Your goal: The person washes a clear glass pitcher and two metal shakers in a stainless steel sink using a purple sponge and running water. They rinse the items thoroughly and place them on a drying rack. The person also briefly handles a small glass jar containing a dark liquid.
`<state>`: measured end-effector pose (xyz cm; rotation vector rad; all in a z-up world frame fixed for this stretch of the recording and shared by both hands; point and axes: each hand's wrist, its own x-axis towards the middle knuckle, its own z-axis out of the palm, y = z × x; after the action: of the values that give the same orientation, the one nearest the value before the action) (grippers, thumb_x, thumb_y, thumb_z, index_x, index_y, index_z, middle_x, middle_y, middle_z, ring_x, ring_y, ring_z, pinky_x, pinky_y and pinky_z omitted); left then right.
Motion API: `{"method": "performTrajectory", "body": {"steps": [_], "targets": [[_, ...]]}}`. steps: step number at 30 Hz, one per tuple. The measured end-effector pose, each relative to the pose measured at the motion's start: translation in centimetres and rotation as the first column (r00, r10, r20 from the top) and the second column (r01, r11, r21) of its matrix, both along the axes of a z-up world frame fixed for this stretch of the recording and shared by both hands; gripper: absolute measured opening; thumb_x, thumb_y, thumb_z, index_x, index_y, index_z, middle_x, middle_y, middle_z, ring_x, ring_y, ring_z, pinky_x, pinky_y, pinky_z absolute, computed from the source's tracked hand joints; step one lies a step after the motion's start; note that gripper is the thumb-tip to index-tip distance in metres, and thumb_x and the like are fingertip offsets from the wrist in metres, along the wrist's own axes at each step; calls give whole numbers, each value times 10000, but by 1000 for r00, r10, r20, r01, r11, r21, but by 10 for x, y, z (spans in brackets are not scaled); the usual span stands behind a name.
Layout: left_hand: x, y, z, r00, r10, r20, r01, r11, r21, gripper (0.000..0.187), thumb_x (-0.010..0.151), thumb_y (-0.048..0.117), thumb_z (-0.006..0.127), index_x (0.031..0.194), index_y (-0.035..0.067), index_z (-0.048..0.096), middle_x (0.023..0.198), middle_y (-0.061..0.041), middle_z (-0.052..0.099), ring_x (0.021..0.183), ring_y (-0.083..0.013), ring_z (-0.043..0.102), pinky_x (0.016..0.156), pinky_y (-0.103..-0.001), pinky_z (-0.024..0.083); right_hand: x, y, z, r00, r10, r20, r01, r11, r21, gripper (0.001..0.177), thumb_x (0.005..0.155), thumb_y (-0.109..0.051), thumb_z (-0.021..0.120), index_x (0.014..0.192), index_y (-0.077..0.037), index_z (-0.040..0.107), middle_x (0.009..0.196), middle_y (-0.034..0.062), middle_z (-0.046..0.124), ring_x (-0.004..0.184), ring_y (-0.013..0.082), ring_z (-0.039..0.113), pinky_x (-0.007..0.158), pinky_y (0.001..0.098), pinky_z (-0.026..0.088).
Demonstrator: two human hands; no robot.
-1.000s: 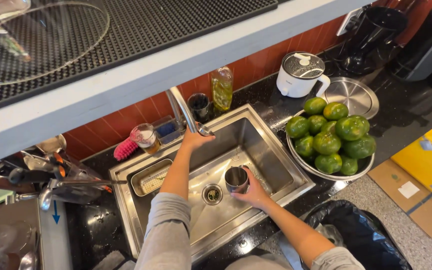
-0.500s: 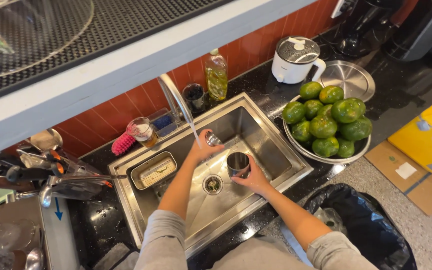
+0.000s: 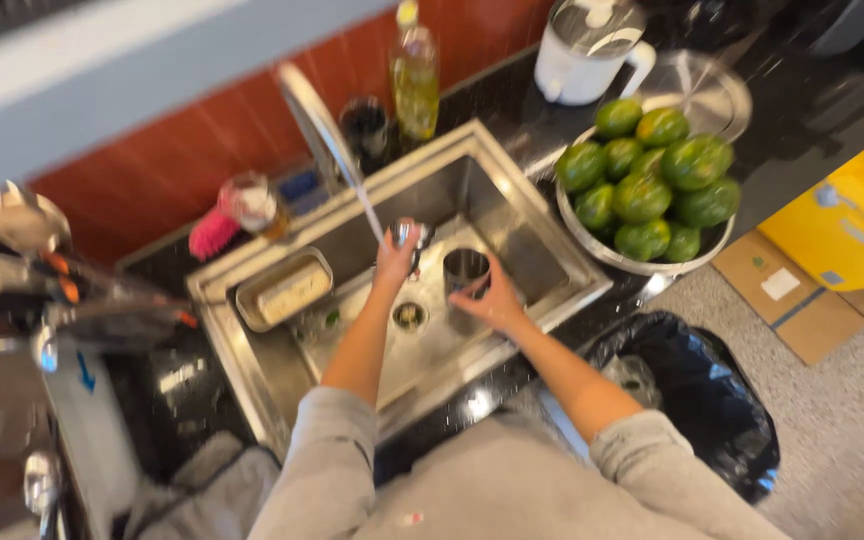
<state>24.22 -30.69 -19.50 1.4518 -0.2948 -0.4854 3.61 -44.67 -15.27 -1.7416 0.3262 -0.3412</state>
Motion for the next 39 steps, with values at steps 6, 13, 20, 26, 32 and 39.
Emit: {"method": "performTrajectory", "body": {"steps": [6,13,20,26,32,39], "targets": [[-25,35,32,996,26,83,-17,994,-112,772,845,180,849,1494,127,435,944,-77,656,645,-129,590,488,-298,497,-2,1,7,999,38,-20,-39,997,-65,1019,738,-228,928,1532,-24,322,985,99,774,1023,188,720,1016,355,504],[-38,60,76,913,-77,402,-51,953,298,982,657,346,957,1417,98,386,1184,-106,685,1123,-283,698,979,-394,541,-4,2,9,995,38,90,-26,991,-131,888,770,-200,936,1473,-46,416,1356,138,637,1245,220,630,1068,366,501],[-25,38,100,713,-406,572,-139,717,683,908,635,565,928,1325,136,523,1219,-155,695,1067,-380,682,847,-468,550,-4,1,11,995,31,97,-21,995,-101,855,777,-175,931,1452,-53,422,1339,118,630,1233,212,629,1057,363,512],[-9,36,85,636,-393,664,-299,667,682,918,686,765,862,1196,81,524,894,-135,717,759,-358,721,607,-444,563,-1,-7,-2,970,76,233,-62,996,-66,857,799,-117,917,1474,-61,393,1334,106,612,1229,199,622,1053,360,515],[-29,77,63,967,177,-185,-139,970,200,758,781,796,617,1132,124,595,753,-38,633,461,-147,632,363,-268,387,23,-16,-25,973,53,227,-95,980,177,820,852,-92,887,1494,-96,377,1348,89,597,1246,191,619,1095,363,525],[-74,131,64,643,35,-765,-423,849,-317,818,770,900,451,967,135,663,818,-69,690,508,-133,550,405,-255,302,121,16,-23,975,221,-18,-221,957,-188,876,721,-229,995,1379,-111,430,1203,111,673,1093,229,686,982,362,560]]}}
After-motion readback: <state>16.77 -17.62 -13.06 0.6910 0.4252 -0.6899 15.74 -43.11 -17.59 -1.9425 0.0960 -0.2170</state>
